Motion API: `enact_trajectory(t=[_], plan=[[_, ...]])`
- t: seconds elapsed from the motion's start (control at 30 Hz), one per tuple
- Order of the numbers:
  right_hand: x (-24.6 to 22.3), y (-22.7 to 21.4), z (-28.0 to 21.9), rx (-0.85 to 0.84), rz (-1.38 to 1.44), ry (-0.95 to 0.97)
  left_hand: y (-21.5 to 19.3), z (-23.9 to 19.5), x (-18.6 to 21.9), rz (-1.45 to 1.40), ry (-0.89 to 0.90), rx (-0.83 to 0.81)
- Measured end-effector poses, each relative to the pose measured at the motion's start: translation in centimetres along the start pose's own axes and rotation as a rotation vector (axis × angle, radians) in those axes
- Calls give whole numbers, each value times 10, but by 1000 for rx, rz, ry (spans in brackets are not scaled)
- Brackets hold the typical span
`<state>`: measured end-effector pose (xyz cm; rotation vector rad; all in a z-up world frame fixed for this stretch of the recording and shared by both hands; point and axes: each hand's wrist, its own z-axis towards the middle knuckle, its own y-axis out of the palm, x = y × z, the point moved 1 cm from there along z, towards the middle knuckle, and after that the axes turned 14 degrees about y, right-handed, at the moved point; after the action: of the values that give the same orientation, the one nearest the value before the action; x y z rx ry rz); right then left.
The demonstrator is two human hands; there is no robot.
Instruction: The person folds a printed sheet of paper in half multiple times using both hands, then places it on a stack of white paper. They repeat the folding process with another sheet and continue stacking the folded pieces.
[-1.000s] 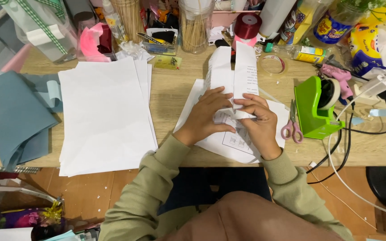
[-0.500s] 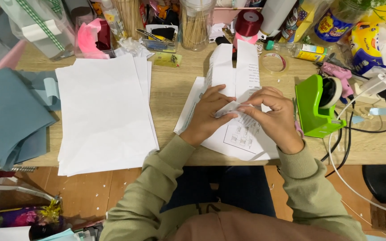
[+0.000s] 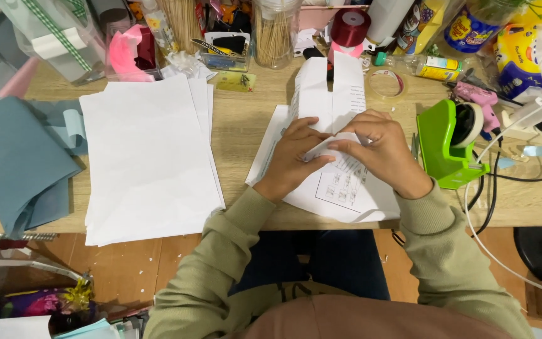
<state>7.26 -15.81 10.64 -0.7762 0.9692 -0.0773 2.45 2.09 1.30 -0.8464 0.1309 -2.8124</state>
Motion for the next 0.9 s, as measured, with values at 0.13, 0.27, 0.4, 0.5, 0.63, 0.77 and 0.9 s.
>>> enact_trajectory(t=[0.13,0.27,0.4,0.5,0.63,0.77,0.9], plan=[[21,8,8,59,-32,-40,-2,3,5,-10,-47,-4],[24,13,14,57,117,47,-7,14,17,-7,-154,-47],[31,18,17,55,243,127,-10,11,18,-65,-296,-87],[33,20,14,73,279,172,-20,19,17,-98,-407,-141],[37,22,14,95,299,212,-20,27,27,-44,-421,-136],[45,25,15,121,380,264,-10,27,33,30,-371,-8],[45,26,17,107,403,261,-2,23,28,19,-294,160]])
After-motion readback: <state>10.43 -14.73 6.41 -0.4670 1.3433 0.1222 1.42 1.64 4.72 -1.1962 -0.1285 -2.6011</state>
